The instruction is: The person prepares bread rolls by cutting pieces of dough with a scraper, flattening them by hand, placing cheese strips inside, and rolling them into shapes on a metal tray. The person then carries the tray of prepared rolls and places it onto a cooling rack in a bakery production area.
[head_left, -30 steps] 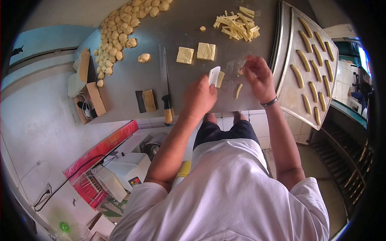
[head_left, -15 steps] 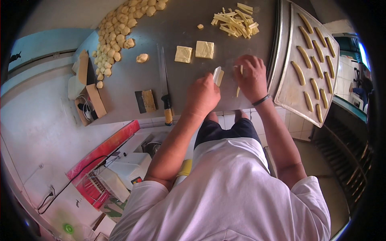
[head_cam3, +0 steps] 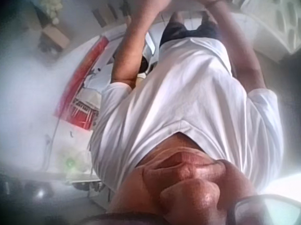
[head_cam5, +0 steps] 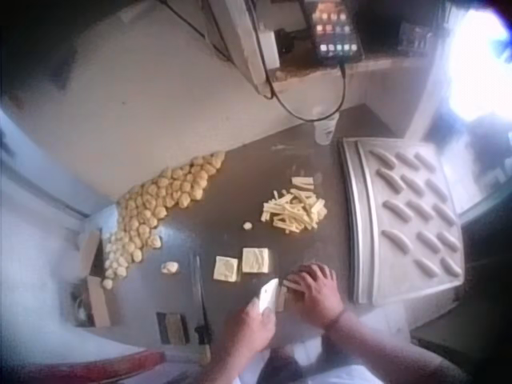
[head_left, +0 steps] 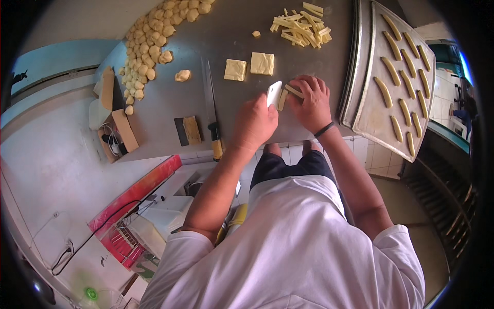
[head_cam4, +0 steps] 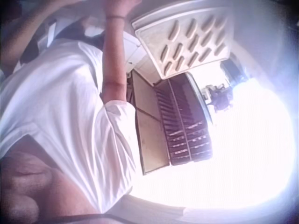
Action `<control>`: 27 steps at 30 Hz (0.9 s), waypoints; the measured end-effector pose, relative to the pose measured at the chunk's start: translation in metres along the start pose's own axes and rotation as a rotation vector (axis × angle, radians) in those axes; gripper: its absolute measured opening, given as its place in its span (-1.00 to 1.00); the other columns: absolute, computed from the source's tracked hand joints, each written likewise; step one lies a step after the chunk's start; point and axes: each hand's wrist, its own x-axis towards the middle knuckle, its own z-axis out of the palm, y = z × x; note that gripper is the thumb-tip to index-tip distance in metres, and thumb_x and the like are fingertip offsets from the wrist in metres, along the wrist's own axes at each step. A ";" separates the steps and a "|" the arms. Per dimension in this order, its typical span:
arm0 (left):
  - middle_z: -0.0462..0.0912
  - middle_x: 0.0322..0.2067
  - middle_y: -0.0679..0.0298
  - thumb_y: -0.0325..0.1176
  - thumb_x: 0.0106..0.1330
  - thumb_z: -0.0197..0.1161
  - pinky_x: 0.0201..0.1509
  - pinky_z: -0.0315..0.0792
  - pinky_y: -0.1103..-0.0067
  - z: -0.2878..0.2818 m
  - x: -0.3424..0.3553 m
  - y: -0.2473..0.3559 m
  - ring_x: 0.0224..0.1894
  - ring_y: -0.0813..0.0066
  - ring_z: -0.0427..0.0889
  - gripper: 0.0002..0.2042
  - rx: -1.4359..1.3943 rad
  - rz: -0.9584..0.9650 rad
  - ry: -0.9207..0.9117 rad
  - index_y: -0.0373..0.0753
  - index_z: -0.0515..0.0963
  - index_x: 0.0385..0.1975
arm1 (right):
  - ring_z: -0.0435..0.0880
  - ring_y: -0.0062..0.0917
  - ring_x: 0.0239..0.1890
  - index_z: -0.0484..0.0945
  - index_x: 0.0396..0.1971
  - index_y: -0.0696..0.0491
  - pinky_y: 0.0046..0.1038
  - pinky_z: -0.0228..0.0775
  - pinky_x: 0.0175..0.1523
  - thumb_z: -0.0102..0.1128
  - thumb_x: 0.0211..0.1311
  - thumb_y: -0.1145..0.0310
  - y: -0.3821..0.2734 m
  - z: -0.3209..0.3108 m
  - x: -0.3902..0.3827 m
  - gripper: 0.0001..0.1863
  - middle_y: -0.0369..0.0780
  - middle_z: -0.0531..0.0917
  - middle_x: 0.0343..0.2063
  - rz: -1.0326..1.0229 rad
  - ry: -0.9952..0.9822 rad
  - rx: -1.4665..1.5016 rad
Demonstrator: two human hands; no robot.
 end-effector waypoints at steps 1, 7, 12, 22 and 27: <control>0.70 -0.37 -0.20 -0.37 0.31 0.24 -0.16 0.60 0.05 0.000 -0.001 0.004 -0.30 -0.28 0.70 -0.81 0.025 0.064 0.051 -0.39 0.53 -0.24 | 0.48 -0.16 0.22 0.70 -0.12 -0.11 -0.08 0.25 0.33 0.42 0.13 0.26 0.002 0.000 0.000 -0.72 -0.29 0.61 0.08 -0.005 -0.007 0.005; 0.69 -0.38 -0.19 -0.36 0.31 0.22 -0.13 0.58 0.02 0.012 -0.003 0.005 -0.27 -0.27 0.70 -0.82 0.067 0.026 0.001 -0.37 0.52 -0.27 | 0.51 -0.16 0.18 0.72 -0.13 -0.06 -0.10 0.34 0.26 0.38 0.18 0.31 0.012 0.003 0.002 -0.75 -0.26 0.63 0.04 -0.028 0.000 -0.004; 0.70 -0.37 -0.18 -0.37 0.30 0.22 -0.11 0.58 0.02 0.014 -0.005 0.009 -0.26 -0.27 0.70 -0.82 0.076 -0.009 -0.030 -0.38 0.52 -0.27 | 0.52 -0.17 0.18 0.73 -0.14 -0.04 -0.12 0.37 0.23 0.35 0.19 0.34 0.015 -0.010 -0.002 -0.77 -0.24 0.63 0.03 -0.020 -0.007 -0.010; 0.74 -0.28 -0.17 -0.43 0.28 0.20 -0.08 0.63 0.21 0.009 0.003 -0.003 -0.19 -0.08 0.79 -0.74 -0.450 -0.139 -0.083 -0.45 0.59 -0.11 | 0.54 -0.23 0.16 0.74 -0.21 -0.08 -0.15 0.36 0.21 0.36 0.12 0.39 0.002 -0.025 -0.007 -0.79 -0.27 0.65 -0.02 -0.024 0.042 -0.130; 0.79 -0.21 0.00 -0.39 0.37 0.21 -0.03 0.60 0.38 -0.007 -0.011 -0.017 -0.18 0.31 0.78 -0.72 -0.505 -0.168 -0.108 -0.44 0.60 -0.03 | 0.63 -0.22 0.00 0.72 -0.21 -0.02 -0.19 0.41 0.16 0.32 0.12 0.44 -0.005 -0.056 0.001 -0.79 -0.23 0.71 -0.19 0.012 0.000 0.029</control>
